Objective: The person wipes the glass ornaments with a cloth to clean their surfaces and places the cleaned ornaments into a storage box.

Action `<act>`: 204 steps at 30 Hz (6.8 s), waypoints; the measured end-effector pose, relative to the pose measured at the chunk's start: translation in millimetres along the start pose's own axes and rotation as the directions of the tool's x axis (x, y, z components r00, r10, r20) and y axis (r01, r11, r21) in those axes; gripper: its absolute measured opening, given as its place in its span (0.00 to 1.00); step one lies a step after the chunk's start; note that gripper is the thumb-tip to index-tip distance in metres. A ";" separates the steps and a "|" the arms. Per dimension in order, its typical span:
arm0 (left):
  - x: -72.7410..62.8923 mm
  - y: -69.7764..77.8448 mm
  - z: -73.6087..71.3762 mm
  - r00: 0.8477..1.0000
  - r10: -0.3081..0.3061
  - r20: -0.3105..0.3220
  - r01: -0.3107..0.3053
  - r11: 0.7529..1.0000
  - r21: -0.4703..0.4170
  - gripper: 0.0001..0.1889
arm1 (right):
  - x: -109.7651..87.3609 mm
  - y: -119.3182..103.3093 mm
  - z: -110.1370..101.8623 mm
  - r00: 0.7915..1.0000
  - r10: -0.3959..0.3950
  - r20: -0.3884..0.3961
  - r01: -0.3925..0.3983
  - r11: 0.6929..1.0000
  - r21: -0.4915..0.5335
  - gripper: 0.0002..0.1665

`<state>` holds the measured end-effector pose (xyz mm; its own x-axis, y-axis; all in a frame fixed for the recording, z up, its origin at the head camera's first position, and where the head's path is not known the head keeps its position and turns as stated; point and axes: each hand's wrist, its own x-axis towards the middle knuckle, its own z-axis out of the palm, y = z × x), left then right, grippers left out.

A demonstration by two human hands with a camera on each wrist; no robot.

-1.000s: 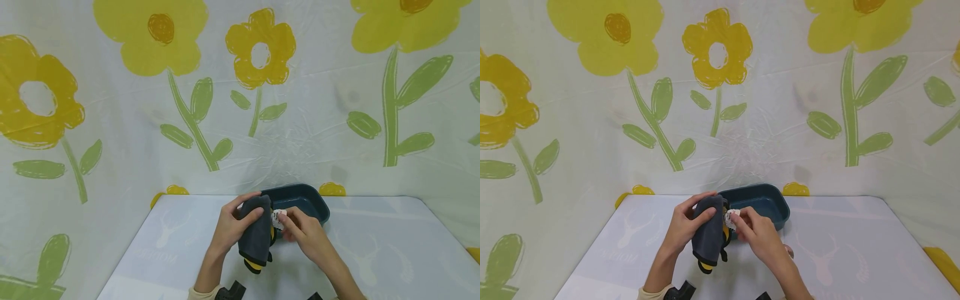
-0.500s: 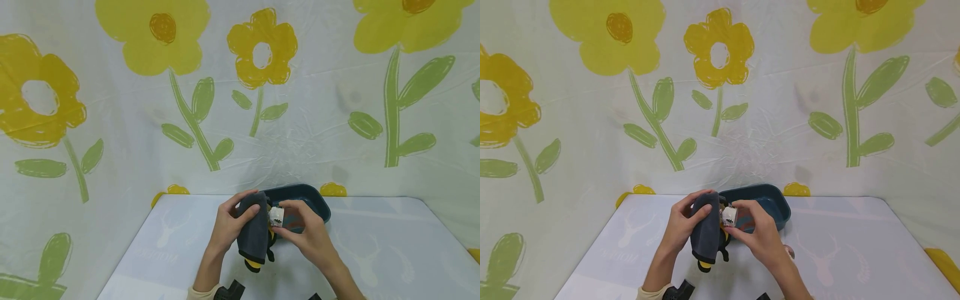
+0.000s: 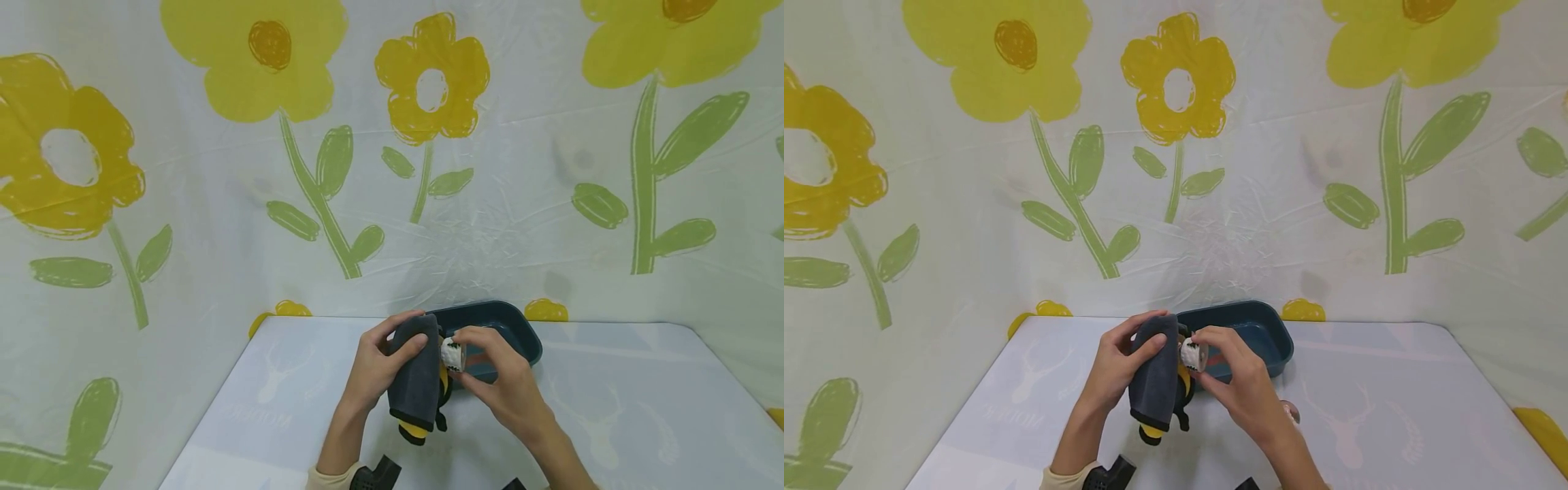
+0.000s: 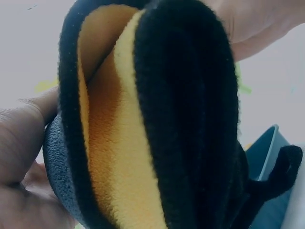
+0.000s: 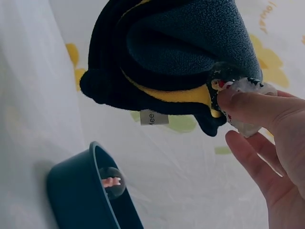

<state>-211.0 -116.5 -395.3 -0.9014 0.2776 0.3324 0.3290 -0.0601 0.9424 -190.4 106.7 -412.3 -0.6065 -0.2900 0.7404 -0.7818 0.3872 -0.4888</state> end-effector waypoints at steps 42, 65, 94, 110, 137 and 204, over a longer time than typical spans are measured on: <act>0.1 0.3 13.6 1.000 0.004 0.023 -0.006 0.998 0.057 0.20 | -1.6 0.1 -1.9 0.920 0.391 -0.033 -0.392 0.907 -0.153 0.13; 0.9 -4.6 13.6 1.000 0.005 -0.015 -0.002 0.988 0.152 0.21 | 3.9 -1.3 -5.3 0.673 0.723 0.153 -0.731 0.682 -0.008 0.29; 1.3 -4.7 11.4 1.000 0.017 -0.019 -0.015 0.994 0.110 0.21 | -0.6 1.8 -11.9 0.813 0.575 0.095 -0.580 0.814 0.035 0.29; 1.7 -4.4 2.6 0.999 0.017 -0.051 -0.012 0.996 0.083 0.20 | -3.1 8.7 -22.7 0.871 0.491 -0.020 -0.489 0.870 0.056 0.27; 0.9 -4.2 2.9 0.999 0.011 -0.032 -0.009 0.997 0.081 0.20 | -0.9 6.3 -18.0 0.946 0.320 -0.049 -0.309 0.937 0.161 0.35; 1.0 -3.2 2.8 0.999 -0.003 -0.035 0.005 0.998 0.063 0.21 | -2.2 7.5 -9.6 0.934 0.357 -0.029 -0.353 0.930 0.102 0.29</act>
<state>-212.2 -113.3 -398.1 -0.9117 0.2442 0.3304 0.3413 0.0022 0.9400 -193.5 118.5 -413.2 -0.8414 -0.1070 0.5298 -0.5278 0.3736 -0.7628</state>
